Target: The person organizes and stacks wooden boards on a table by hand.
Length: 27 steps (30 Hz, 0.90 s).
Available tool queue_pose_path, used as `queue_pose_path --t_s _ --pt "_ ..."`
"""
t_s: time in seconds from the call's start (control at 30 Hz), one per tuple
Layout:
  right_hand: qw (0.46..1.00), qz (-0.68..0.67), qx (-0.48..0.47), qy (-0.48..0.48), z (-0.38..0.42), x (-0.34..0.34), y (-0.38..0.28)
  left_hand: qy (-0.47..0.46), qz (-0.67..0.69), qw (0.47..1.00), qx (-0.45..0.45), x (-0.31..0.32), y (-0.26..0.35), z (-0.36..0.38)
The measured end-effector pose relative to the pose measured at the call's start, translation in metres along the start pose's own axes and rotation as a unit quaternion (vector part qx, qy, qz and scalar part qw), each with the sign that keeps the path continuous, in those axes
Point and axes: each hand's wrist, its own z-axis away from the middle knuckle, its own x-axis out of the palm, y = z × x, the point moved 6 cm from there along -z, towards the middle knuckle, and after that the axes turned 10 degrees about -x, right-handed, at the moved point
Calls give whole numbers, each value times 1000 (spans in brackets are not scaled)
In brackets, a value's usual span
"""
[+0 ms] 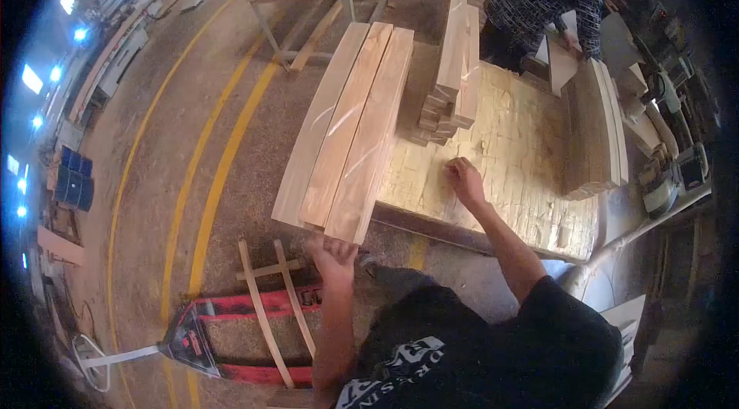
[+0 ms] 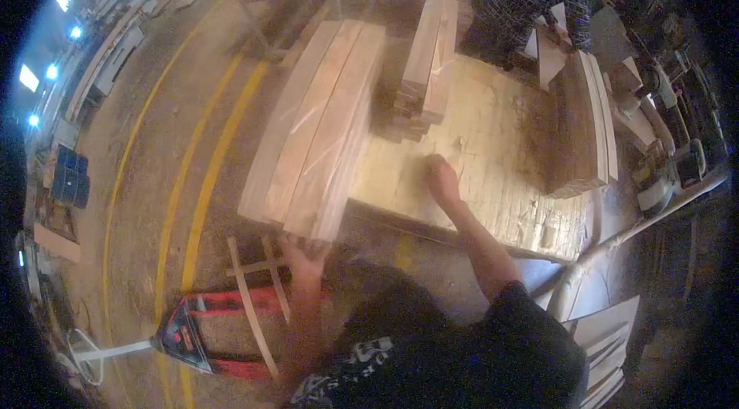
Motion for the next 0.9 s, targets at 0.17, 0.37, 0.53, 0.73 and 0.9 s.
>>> queue_pose_path --t_s 0.17,0.37,0.53,0.73,0.9 --pt "841 -424 -91 -322 79 -7 -138 22 -327 900 287 -8 -35 135" --pt "714 -455 -135 -514 114 7 -232 30 -601 700 384 69 -29 210" --pt "719 -464 -128 -501 98 0 -253 61 -664 625 407 95 7 227" --pt "835 -490 -37 -246 25 -2 -198 116 -314 845 418 114 8 220" --pt "842 -510 107 -136 0 3 -172 116 -315 850 405 166 -45 221"
